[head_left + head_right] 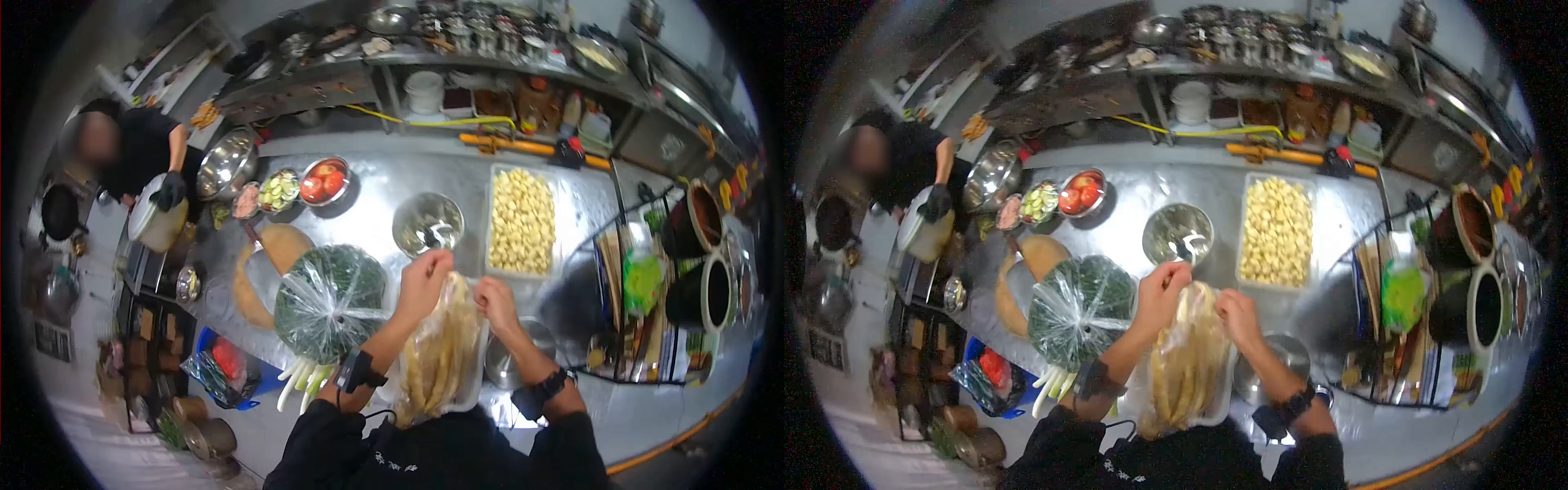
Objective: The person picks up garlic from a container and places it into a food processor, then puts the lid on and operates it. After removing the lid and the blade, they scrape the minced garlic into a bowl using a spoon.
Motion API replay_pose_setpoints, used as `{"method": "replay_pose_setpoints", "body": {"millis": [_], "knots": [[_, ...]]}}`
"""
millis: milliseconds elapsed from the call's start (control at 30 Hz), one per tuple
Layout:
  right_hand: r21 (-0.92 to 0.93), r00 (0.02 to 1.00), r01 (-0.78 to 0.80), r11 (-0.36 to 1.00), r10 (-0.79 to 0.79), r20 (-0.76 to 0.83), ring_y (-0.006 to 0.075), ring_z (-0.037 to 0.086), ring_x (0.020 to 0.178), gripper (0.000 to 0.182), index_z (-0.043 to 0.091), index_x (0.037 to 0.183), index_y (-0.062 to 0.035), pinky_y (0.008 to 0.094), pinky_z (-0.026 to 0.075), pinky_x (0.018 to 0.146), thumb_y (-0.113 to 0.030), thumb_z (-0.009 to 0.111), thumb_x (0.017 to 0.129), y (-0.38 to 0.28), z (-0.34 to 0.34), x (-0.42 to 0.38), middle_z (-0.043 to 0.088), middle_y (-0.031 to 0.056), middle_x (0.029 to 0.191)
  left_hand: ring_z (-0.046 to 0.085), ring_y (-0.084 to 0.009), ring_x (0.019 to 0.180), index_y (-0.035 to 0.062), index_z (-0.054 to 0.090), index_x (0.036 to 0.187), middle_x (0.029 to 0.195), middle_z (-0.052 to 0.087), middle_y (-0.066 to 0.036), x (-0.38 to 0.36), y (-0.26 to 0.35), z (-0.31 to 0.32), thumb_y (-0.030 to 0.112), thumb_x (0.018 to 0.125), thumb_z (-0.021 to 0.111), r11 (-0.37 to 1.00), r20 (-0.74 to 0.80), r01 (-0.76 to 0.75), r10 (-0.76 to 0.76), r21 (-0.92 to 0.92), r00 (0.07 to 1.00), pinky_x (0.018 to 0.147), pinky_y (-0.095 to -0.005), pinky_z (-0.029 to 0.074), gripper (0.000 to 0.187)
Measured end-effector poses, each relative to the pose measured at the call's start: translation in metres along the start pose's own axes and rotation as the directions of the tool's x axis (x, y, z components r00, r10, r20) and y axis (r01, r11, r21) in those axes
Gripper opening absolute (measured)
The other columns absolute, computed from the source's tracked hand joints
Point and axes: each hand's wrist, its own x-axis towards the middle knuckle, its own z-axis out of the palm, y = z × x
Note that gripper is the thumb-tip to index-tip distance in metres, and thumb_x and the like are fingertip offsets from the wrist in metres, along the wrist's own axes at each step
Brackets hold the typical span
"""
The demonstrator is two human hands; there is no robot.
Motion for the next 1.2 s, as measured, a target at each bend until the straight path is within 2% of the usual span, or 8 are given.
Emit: {"method": "replay_pose_setpoints", "body": {"millis": [133,267,467,667,867,967,1100,1200], "knots": [[0.188,0.994,-0.102,0.977,0.106,-0.01,0.0034,0.033,0.05,0.023,0.048,0.065,-0.0089,0.0212,0.022,0.043,-0.013,0.046,0.087,-0.021,0.004,-0.013,0.039,-0.0047,0.057,0.057,-0.03,0.087,0.0026,0.057,0.097,0.089,0.059,-0.016,0.101,-0.102,0.011,0.012,0.086,0.051,0.932,-0.279,-0.27,0.334,0.243,0.9,0.077,-0.0393,0.045,0.016],[0.007,0.997,0.071,0.997,-0.071,0.022,0.0037,0.033,0.048,0.02,0.053,0.07,-0.0053,0.0213,0.021,0.042,-0.011,0.049,0.088,-0.031,0.01,-0.023,0.041,-0.0037,0.058,0.052,-0.0374,0.106,0.0026,0.056,0.109,0.117,0.053,-0.022,0.095,-0.087,0.013,0.008,0.077,0.057,0.814,-0.275,-0.122,0.327,0.569,0.904,0.093,-0.0424,0.041,0.032],[-0.18,0.865,0.473,0.863,-0.416,0.281,0.0063,0.043,0.058,0.01,0.061,0.089,0.0035,0.0206,0.034,0.052,-0.002,0.053,0.088,-0.072,0.082,-0.069,0.051,0.0025,0.077,0.05,-0.0314,0.115,0.0008,0.056,0.107,0.123,0.05,-0.019,-0.042,-0.004,-0.064,0.006,0.082,0.054,0.945,-0.301,-0.259,0.193,-0.199,0.934,0.092,-0.035,0.045,0.026],[0.194,0.573,0.696,0.691,-0.698,0.43,0.0131,0.055,0.073,0.011,0.059,0.091,0.001,0.0229,0.044,0.064,0.006,0.058,0.082,-0.095,0.261,-0.14,0.059,0.0074,0.084,0.054,-0.0175,0.105,0.0011,0.058,0.106,0.115,0.056,-0.01,-0.23,-0.011,-0.191,0.003,0.085,0.055,0.971,-0.472,-0.227,0.165,-0.077,0.866,0.087,-0.0288,0.046,0.022],[0.37,0.186,0.795,0.48,-0.774,0.605,0.0348,0.061,0.09,0.028,0.059,0.105,0.0008,0.0359,0.05,0.078,0.0,0.062,0.078,-0.082,0.508,-0.198,0.063,0.0194,0.102,0.059,-0.0161,0.092,-0.0005,0.057,0.106,0.1,0.06,-0.009,-0.366,-0.058,-0.256,-0.002,0.084,0.056,0.903,-0.674,-0.086,-0.249,-0.422,0.696,0.083,-0.0275,0.047,0.022],[0.125,0.247,0.888,0.442,-0.689,0.681,0.0358,0.053,0.107,0.047,0.049,0.12,-0.0007,0.0408,0.043,0.092,-0.008,0.063,0.076,-0.053,0.569,-0.212,0.05,0.0189,0.126,0.06,-0.0185,0.094,-0.001,0.057,0.106,0.101,0.06,-0.009,-0.396,-0.052,-0.275,-0.003,0.085,0.054,0.908,-0.692,-0.037,-0.29,-0.417,0.661,0.079,-0.029,0.05,0.022],[0.258,0.169,0.816,0.517,-0.64,0.749,0.0373,0.053,0.104,0.038,0.053,0.111,-0.0006,0.042,0.043,0.091,-0.007,0.062,0.074,-0.032,0.526,-0.201,0.054,0.0185,0.113,0.061,-0.0206,0.095,-0.0008,0.056,0.108,0.104,0.059,-0.01,-0.407,-0.064,-0.285,-0.002,0.086,0.051,0.94,-0.704,0.032,-0.276,-0.339,0.655,0.077,-0.0307,0.051,0.022],[0.096,0.326,0.817,0.568,-0.594,0.736,0.0361,0.055,0.098,0.033,0.056,0.106,-0.0024,0.0419,0.045,0.085,-0.006,0.062,0.073,-0.003,0.457,-0.162,0.057,0.0167,0.103,0.06,-0.0195,0.095,0.001,0.055,0.108,0.107,0.058,-0.01,-0.38,-0.057,-0.277,-0.002,0.086,0.05,0.944,-0.621,0.087,-0.276,-0.317,0.734,0.077,-0.0305,0.051,0.022]]}}
